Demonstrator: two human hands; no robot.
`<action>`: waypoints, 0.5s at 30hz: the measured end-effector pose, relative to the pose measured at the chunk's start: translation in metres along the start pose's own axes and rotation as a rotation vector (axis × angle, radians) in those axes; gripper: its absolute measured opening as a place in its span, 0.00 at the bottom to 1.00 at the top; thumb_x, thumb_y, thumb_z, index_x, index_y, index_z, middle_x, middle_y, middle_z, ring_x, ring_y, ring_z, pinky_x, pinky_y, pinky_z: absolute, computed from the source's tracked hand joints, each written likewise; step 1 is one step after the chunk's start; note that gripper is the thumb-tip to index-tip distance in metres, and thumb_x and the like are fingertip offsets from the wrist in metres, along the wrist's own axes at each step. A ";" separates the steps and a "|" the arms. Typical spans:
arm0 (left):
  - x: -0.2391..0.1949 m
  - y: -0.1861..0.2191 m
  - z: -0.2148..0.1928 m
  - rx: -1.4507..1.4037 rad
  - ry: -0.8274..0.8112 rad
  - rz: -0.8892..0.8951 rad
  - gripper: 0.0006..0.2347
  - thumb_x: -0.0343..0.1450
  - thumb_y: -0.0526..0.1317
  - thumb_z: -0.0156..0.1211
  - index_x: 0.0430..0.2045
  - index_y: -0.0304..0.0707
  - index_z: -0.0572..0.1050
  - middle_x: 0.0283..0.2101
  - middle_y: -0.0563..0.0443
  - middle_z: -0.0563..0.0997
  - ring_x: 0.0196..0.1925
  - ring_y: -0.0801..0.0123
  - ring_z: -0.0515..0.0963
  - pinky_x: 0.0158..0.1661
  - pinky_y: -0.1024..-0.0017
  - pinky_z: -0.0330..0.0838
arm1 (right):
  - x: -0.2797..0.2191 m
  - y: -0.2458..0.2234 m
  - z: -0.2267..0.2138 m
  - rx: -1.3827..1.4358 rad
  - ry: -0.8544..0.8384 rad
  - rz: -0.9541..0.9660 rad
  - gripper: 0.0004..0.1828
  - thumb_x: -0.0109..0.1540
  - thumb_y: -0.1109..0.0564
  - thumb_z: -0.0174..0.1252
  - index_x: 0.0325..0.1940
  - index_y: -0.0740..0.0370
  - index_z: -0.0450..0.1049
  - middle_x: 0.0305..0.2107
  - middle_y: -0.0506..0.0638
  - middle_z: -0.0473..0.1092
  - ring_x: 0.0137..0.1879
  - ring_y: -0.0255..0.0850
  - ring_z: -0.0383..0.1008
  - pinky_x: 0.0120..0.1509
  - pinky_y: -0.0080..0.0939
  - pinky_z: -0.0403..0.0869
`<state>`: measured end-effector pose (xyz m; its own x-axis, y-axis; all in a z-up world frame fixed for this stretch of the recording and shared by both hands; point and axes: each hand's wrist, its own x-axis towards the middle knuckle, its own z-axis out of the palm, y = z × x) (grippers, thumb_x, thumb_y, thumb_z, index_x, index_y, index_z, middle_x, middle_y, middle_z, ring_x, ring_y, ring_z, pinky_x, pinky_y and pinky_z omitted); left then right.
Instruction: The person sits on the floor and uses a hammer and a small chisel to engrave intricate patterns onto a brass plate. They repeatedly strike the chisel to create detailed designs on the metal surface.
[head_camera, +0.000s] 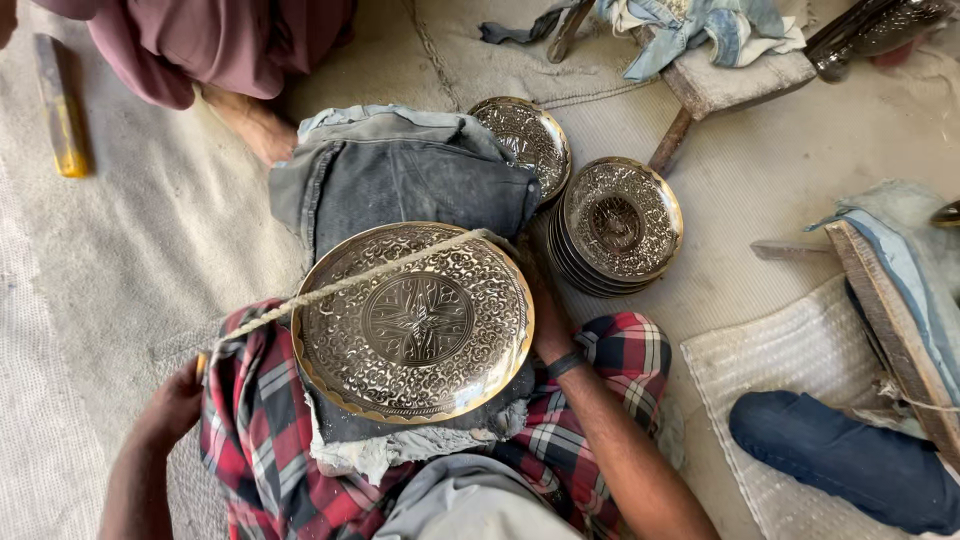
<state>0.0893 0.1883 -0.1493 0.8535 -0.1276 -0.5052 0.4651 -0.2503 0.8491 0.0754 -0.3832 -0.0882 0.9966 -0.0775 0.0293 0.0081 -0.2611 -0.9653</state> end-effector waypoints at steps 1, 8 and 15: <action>0.002 0.004 0.004 0.022 -0.030 0.017 0.23 0.67 0.28 0.60 0.60 0.39 0.72 0.53 0.51 0.82 0.55 0.69 0.77 0.56 0.68 0.70 | -0.003 -0.004 -0.001 -0.065 -0.010 -0.019 0.24 0.70 0.59 0.50 0.71 0.65 0.64 0.66 0.61 0.67 0.70 0.50 0.67 0.75 0.44 0.64; -0.048 0.064 0.012 0.353 0.252 -0.075 0.17 0.75 0.39 0.59 0.59 0.39 0.76 0.42 0.42 0.80 0.44 0.59 0.77 0.47 0.63 0.71 | -0.013 -0.108 -0.023 -0.394 0.225 -0.123 0.23 0.64 0.66 0.55 0.65 0.60 0.70 0.51 0.54 0.77 0.53 0.43 0.79 0.52 0.40 0.79; -0.046 0.098 0.026 0.405 0.003 0.413 0.18 0.74 0.44 0.56 0.57 0.36 0.72 0.50 0.48 0.76 0.50 0.68 0.75 0.51 0.67 0.69 | -0.013 -0.208 0.020 -0.440 0.152 -0.193 0.21 0.70 0.54 0.54 0.66 0.62 0.69 0.42 0.56 0.76 0.42 0.45 0.78 0.47 0.43 0.77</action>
<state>0.0901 0.1444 -0.0467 0.9463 -0.2900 -0.1429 -0.0335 -0.5277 0.8488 0.0625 -0.3084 0.1067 0.9568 -0.1187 0.2655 0.1227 -0.6630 -0.7385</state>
